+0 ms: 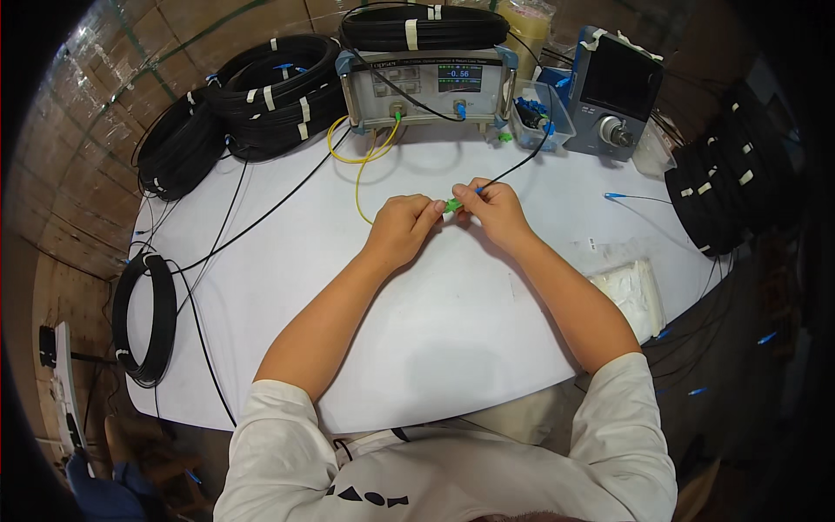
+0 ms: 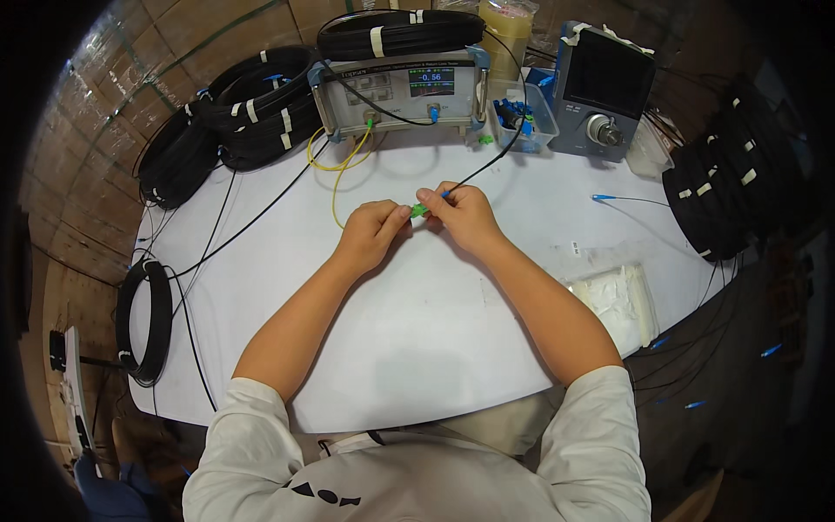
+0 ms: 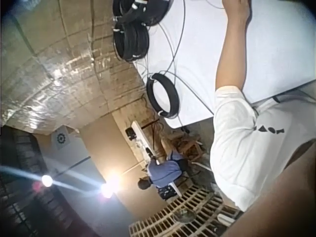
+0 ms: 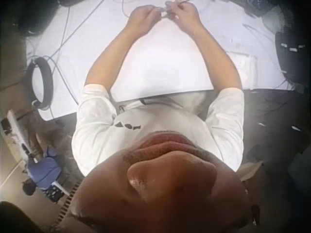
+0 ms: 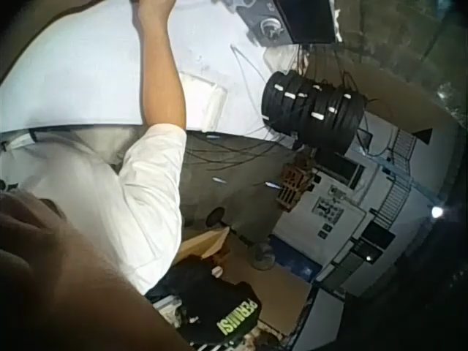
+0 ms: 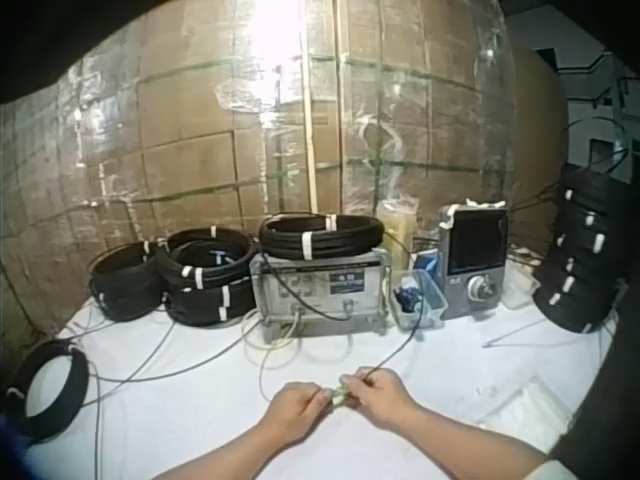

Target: Testing and measuring the performance of fiber optic cables using an optical power meter and diagnostic equipment on a workbench.

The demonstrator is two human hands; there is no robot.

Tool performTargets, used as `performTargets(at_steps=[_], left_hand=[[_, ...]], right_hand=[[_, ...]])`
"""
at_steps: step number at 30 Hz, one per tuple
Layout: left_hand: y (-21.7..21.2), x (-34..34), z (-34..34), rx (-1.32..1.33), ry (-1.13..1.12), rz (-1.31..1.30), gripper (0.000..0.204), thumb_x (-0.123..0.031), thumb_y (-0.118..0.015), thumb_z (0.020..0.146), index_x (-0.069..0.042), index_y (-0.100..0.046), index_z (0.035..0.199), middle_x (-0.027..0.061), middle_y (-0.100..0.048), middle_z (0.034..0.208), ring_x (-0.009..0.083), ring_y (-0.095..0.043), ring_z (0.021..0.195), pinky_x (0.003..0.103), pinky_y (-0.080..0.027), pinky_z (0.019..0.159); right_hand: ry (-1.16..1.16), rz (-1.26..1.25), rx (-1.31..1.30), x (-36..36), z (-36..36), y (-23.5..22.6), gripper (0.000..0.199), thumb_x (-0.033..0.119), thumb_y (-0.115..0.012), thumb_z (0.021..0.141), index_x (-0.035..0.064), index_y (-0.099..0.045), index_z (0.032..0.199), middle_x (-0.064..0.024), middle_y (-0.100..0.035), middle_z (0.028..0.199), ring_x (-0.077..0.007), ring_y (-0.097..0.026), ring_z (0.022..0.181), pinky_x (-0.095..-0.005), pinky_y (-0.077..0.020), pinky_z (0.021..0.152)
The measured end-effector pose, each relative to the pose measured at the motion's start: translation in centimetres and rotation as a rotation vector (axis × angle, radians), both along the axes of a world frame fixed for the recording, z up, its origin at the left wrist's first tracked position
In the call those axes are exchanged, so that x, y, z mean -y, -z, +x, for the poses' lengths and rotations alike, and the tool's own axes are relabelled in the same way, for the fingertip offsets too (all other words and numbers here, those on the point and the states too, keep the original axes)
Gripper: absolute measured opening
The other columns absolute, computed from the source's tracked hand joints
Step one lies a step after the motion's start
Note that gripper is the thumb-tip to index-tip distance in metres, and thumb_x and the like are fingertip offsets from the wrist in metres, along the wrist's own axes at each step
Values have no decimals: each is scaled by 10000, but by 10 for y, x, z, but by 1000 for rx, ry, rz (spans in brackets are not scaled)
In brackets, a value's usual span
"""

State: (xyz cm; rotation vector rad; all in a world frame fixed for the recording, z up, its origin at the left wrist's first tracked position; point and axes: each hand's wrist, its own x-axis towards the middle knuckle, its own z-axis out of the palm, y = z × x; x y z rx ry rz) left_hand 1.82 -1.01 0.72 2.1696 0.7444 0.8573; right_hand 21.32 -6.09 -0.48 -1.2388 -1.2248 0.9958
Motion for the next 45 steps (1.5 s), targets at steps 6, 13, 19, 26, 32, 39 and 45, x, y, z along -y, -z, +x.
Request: performTargets(at_steps=[6,13,19,26,32,39,45], left_hand=[[1,1,1,20,-60,-56,306,-278,-680,912,16,-670,830,140,-640,751,264,-580,652,366,-453,622],[5,-1,2,70,-77,-70,274,-252,-752,857,12,-679,870,113,-635,767,223,-585,658,345,-463,616],[3,-2,0,10,-3,34,244,-231,-734,870,7,-715,918,115,-627,753,238,-570,657,362,-449,623],[2,-3,-3,-8,82,-87,183,-166,-688,916,10,-705,964,71,-637,816,170,-566,753,294,-454,709],[2,-3,-4,14,115,-77,187,-171,-680,924,9,-704,970,72,-641,814,175,-573,762,298,-461,725],[2,-4,-3,16,82,-5,200,-208,-699,898,-10,-716,921,83,-641,761,223,-567,717,337,-459,734],[6,0,-1,-106,-69,283,229,-282,-709,873,-55,-729,843,57,-646,715,247,-578,713,433,-394,915]], right_hand=[[-37,67,-120,-1,0,3,257,257,-687,943,17,-638,864,-35,-667,768,-81,-604,698,-227,-477,649],[-56,73,-131,-1,3,3,215,209,-683,943,-3,-650,939,-45,-688,833,-93,-634,758,-232,-507,702],[-80,82,-185,-2,1,4,236,216,-676,949,-15,-675,995,-52,-697,858,-100,-639,795,-240,-520,725],[-114,40,-78,-1,8,1,270,251,-650,968,-16,-684,989,-47,-700,856,-100,-641,781,-246,-518,735],[-149,13,-107,1,10,-3,268,253,-643,971,-10,-685,997,-53,-703,873,-111,-647,792,-256,-519,760],[-128,30,-150,1,5,-5,243,232,-673,950,-10,-687,959,-48,-699,850,-103,-636,765,-242,-513,730],[23,90,-11,2,-2,1,214,196,-714,917,-17,-693,917,-46,-695,804,-92,-623,730,-231,-499,668]])
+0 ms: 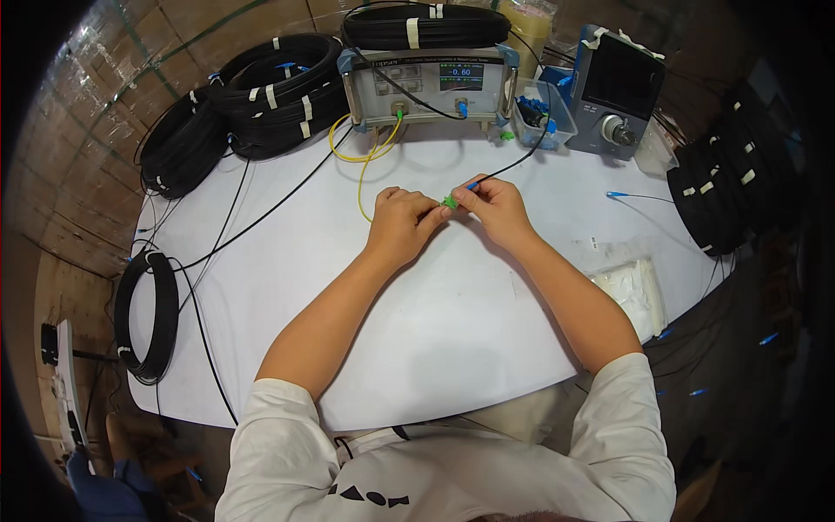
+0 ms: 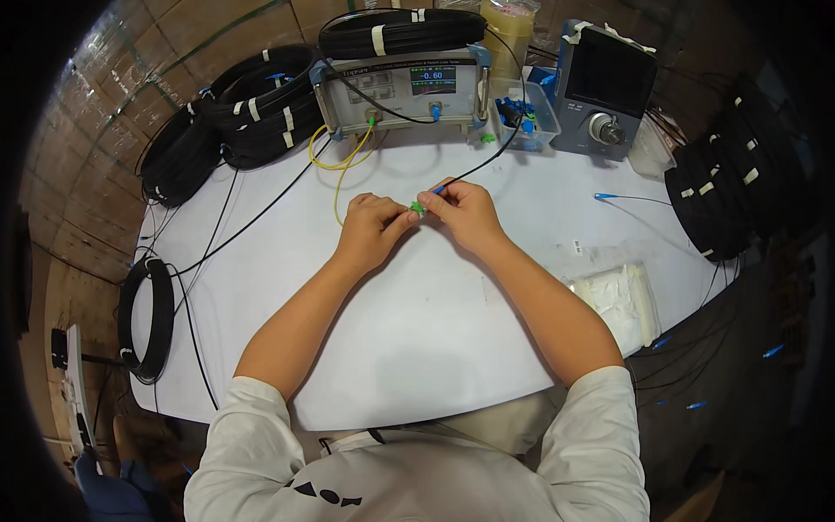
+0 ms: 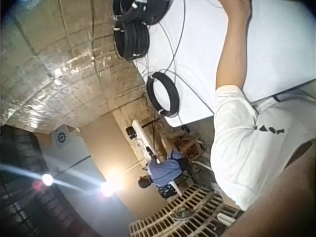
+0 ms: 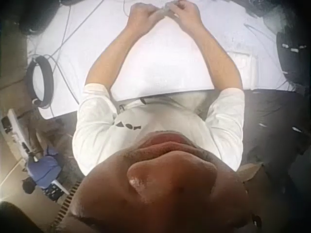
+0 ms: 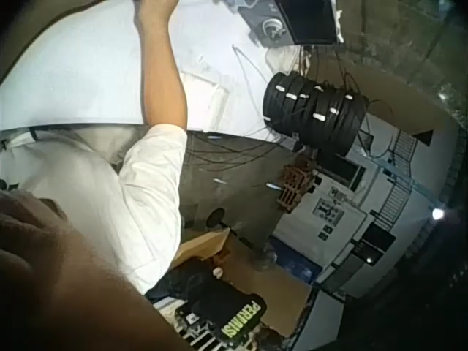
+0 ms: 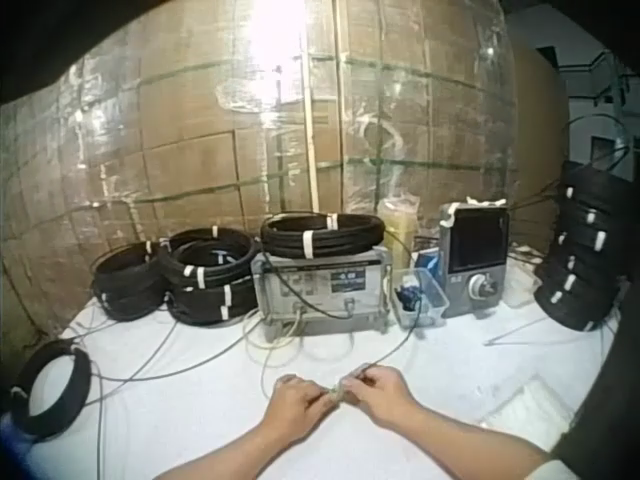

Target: Testing and measuring the performance of fiber optic cables using an optical power meter and diagnostic equipment on a workbench.

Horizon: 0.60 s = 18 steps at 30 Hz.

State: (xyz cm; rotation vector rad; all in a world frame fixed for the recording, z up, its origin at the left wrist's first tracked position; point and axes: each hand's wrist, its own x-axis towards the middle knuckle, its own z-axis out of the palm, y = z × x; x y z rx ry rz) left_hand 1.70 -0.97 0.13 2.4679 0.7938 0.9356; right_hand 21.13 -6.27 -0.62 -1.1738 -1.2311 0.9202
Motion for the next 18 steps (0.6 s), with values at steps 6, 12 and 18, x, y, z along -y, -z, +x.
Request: performTargets(at_steps=[6,12,18], left_hand=[[-2,2,-1,-15,-41,15,253,-303,-693,883,-59,-727,827,56,-653,723,243,-592,748,445,-369,960],[-3,4,2,-19,-45,9,252,-295,-692,882,-54,-727,816,61,-659,726,250,-586,746,435,-369,956],[-3,0,1,-9,-34,-25,246,-280,-701,872,-43,-726,807,73,-654,710,264,-585,721,423,-401,899]], right_hand=[[64,58,118,3,-6,0,198,177,-709,920,-20,-689,900,-32,-674,775,-80,-589,690,-235,-476,640],[102,65,102,2,-4,4,186,160,-735,891,-24,-714,869,-46,-701,766,-78,-596,693,-239,-481,632],[72,58,46,2,-8,1,188,167,-725,901,-20,-707,896,-37,-696,787,-74,-595,706,-232,-477,639]])
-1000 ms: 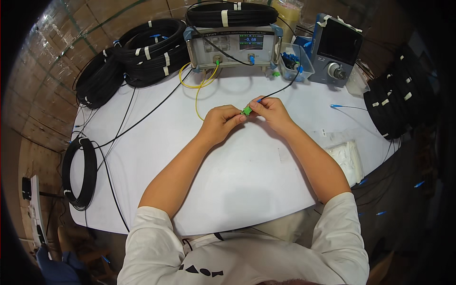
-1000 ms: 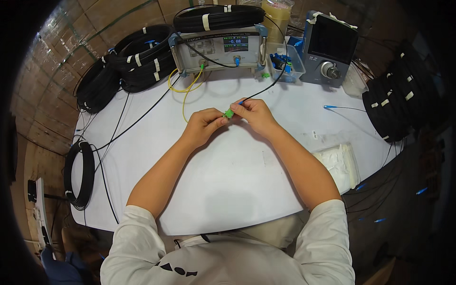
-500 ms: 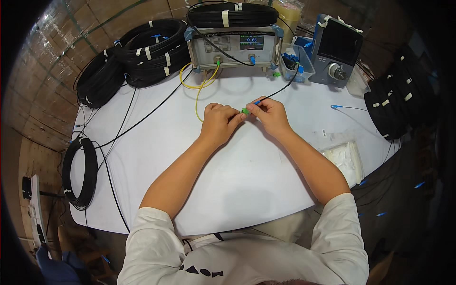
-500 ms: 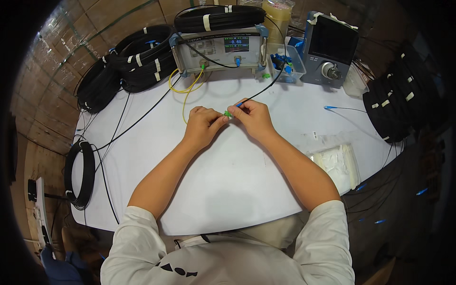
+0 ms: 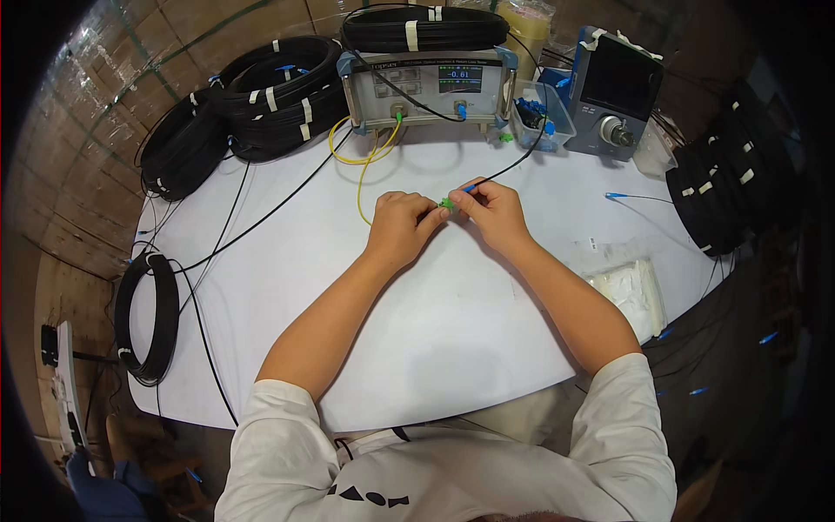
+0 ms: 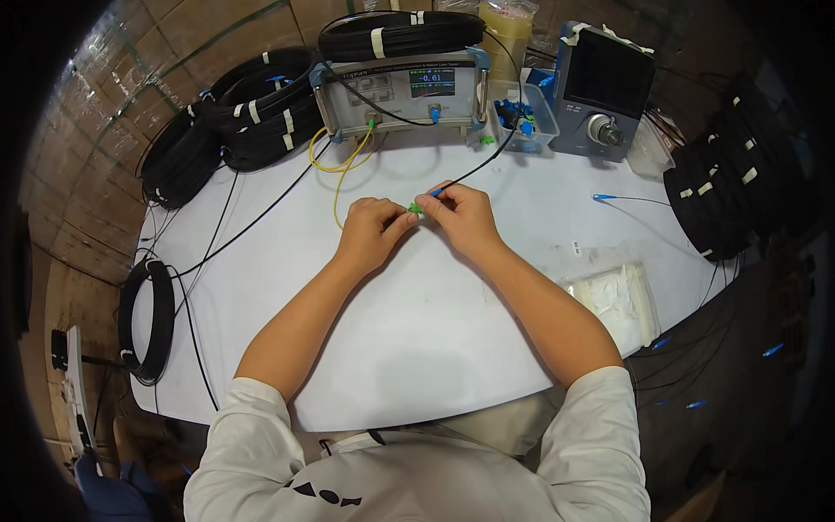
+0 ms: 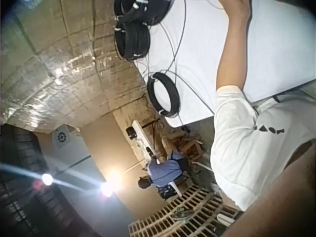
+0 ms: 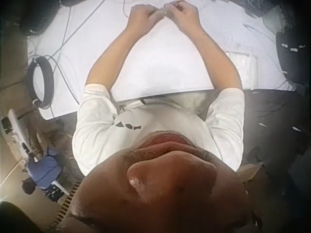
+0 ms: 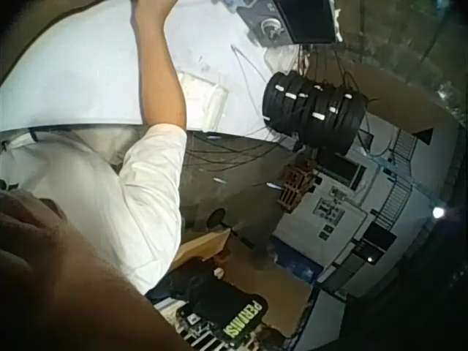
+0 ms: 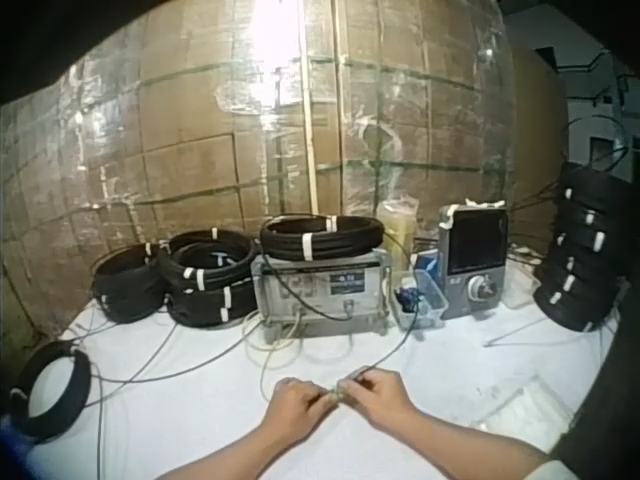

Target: Testing and measuring the performance of fiber optic cables using an optical power meter and diagnostic equipment on a workbench.

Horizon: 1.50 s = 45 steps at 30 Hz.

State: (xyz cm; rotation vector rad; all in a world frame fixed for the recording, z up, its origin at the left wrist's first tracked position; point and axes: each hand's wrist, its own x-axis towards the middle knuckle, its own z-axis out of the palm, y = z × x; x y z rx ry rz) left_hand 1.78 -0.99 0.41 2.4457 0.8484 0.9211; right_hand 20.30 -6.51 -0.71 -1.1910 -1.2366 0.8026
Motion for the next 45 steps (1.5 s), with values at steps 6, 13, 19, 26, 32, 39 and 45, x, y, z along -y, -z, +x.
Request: performTargets(at_steps=[6,13,19,26,32,39,45], left_hand=[[-1,1,4,100,8,-64,200,-225,-712,857,-30,-716,903,97,-656,772,291,-598,738,408,-437,783],[3,0,2,166,-29,-30,201,-196,-715,850,-46,-715,984,92,-668,864,287,-605,820,407,-448,813],[-3,7,3,152,-58,-21,199,-145,-697,861,-63,-707,1042,84,-693,946,287,-619,813,379,-497,728],[-9,16,6,70,-122,-11,189,-158,-667,890,-68,-685,1056,130,-702,904,335,-664,765,404,-519,657],[-2,10,6,155,-135,34,191,-141,-671,879,-73,-674,1057,97,-699,1012,324,-666,773,397,-520,658],[-1,6,5,152,-67,72,206,-109,-651,870,-36,-655,1063,113,-683,1058,318,-638,950,415,-478,841],[-3,5,4,155,-74,51,186,-79,-640,857,-38,-655,1037,112,-677,1019,330,-635,919,415,-508,779]], right_hand=[[-101,-74,-33,-1,11,0,174,169,-715,911,3,-679,948,-29,-691,814,-65,-599,733,-215,-475,678],[-119,-56,-69,1,5,-4,183,158,-708,921,3,-678,1014,-33,-688,856,-74,-594,753,-222,-484,690],[-95,-45,-14,3,3,-5,191,143,-711,917,-2,-681,1037,-19,-683,878,-64,-594,778,-218,-478,690],[-66,-25,-49,3,3,-2,200,146,-736,892,8,-680,1025,-14,-681,844,-62,-594,746,-211,-475,680],[-100,-30,-88,4,1,-4,190,109,-732,887,5,-679,1038,-41,-705,900,-79,-637,803,-218,-513,724],[-116,-40,-92,4,1,-4,176,67,-715,890,-8,-677,1044,-64,-711,932,-87,-649,821,-222,-526,743],[-131,-64,-92,4,0,-6,171,64,-715,888,-4,-681,1041,-59,-712,940,-87,-652,822,-227,-528,752]])
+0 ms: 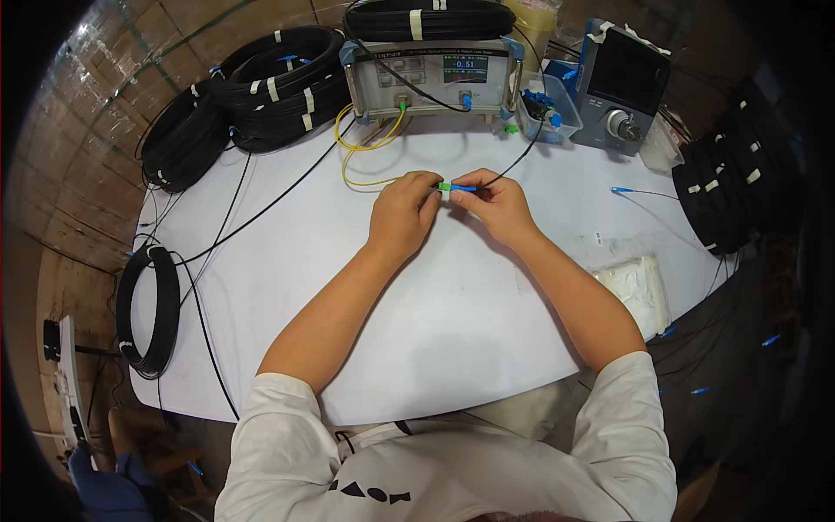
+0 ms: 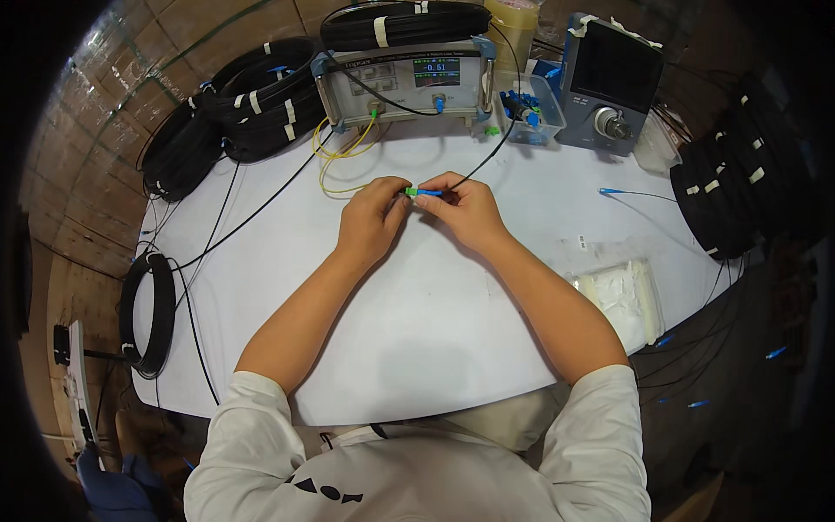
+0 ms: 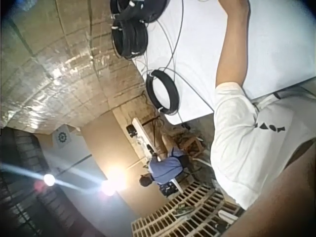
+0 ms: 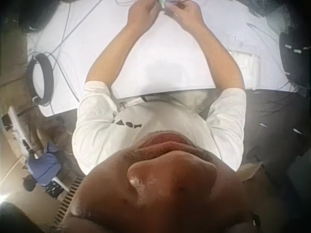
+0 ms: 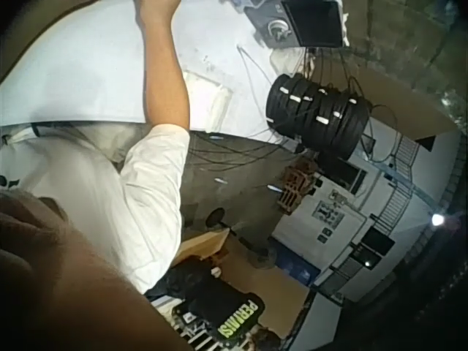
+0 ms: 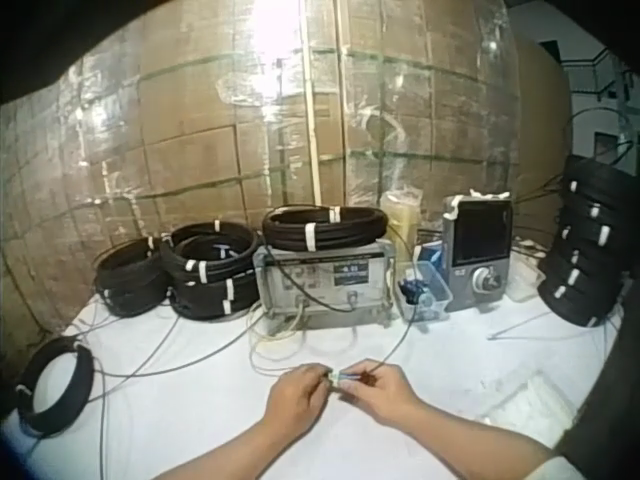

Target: Testing and measuring the performance of fiber optic cables using an optical power meter and diagnostic equipment on a workbench.

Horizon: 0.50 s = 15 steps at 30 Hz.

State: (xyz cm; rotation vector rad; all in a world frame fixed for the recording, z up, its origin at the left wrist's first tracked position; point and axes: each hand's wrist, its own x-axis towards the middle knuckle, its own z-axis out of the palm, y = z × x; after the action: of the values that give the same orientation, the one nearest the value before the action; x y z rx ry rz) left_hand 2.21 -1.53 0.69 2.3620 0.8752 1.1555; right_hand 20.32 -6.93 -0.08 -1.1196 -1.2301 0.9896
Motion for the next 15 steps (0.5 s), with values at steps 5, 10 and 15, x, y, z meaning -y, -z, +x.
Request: performTargets(at_steps=[5,10,15], left_hand=[[3,-1,0,14,-8,-3,187,-53,-628,838,-35,-655,1022,112,-672,1006,325,-637,907,410,-514,766],[5,-1,-1,22,-12,-19,192,-53,-629,829,-36,-656,1019,113,-670,989,317,-637,889,401,-516,764],[2,0,-1,24,16,-26,197,-111,-668,845,-38,-662,1027,111,-673,954,303,-630,827,393,-508,703]], right_hand=[[-16,7,12,-2,2,3,171,68,-723,884,-5,-684,1033,-53,-715,939,-87,-653,823,-228,-527,753],[-44,2,-2,-2,3,4,168,71,-726,882,-4,-687,1027,-52,-717,935,-86,-653,827,-226,-526,754],[-29,19,-33,-2,3,3,170,88,-722,891,-4,-683,1028,-51,-711,911,-82,-648,824,-219,-518,753]])
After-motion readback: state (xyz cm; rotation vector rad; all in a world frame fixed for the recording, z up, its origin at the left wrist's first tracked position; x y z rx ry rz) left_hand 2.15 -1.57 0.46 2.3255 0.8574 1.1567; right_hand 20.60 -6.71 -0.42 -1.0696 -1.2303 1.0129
